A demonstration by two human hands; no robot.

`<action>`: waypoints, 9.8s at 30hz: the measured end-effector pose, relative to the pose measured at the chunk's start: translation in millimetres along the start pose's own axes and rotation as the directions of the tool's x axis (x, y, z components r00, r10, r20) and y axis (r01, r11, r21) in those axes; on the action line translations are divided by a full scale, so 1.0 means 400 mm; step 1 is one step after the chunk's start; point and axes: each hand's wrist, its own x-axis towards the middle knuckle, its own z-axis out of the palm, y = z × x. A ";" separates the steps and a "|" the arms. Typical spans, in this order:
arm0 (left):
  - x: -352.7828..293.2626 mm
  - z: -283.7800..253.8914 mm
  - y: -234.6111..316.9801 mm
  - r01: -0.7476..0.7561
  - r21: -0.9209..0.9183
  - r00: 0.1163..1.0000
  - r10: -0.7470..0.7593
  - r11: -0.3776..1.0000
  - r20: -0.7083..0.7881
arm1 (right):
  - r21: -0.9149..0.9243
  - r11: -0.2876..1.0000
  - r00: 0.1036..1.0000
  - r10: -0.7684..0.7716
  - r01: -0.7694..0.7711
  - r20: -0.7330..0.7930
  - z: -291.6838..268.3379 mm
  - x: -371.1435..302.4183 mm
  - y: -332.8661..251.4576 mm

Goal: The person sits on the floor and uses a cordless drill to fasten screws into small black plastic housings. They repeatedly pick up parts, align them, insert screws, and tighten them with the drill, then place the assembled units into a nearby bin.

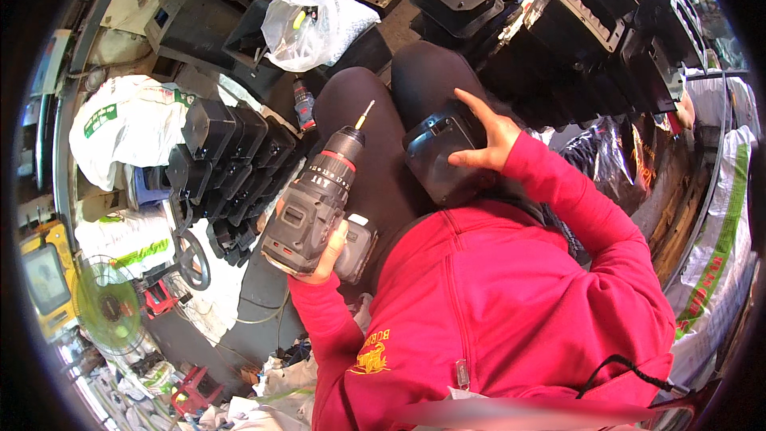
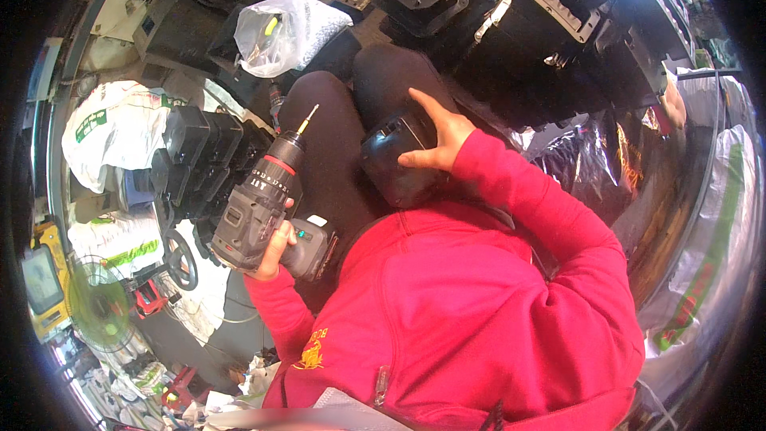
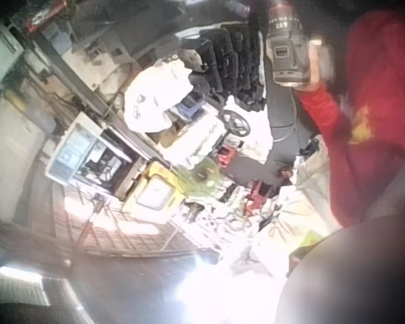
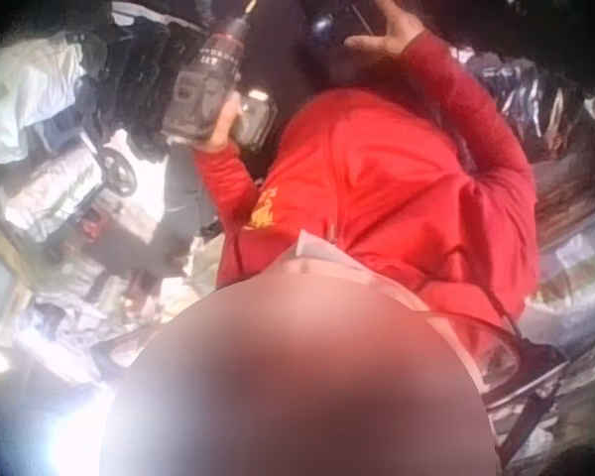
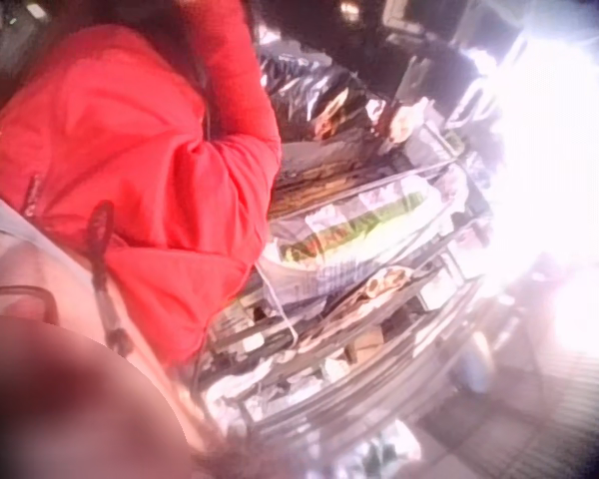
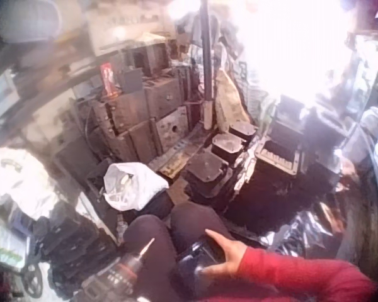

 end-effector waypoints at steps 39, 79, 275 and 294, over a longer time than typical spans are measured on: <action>0.058 0.090 0.151 -0.158 0.250 0.987 0.150 0.955 0.053 | -0.314 0.407 0.443 -0.895 0.858 0.052 0.054 0.099 -0.308; 0.929 0.105 -0.439 0.139 0.752 0.971 -0.237 0.644 0.024 | 0.829 0.560 0.981 0.165 -0.005 -0.106 0.035 0.069 0.089; 0.181 0.160 0.315 -0.162 0.438 0.816 -0.129 0.884 0.564 | 0.416 0.872 0.958 -0.175 0.258 -0.227 0.007 -0.048 0.030; 0.257 0.179 0.373 -0.035 0.508 0.703 -0.340 0.860 0.625 | 0.403 0.885 0.971 -0.185 0.232 -0.152 -0.001 -0.050 0.030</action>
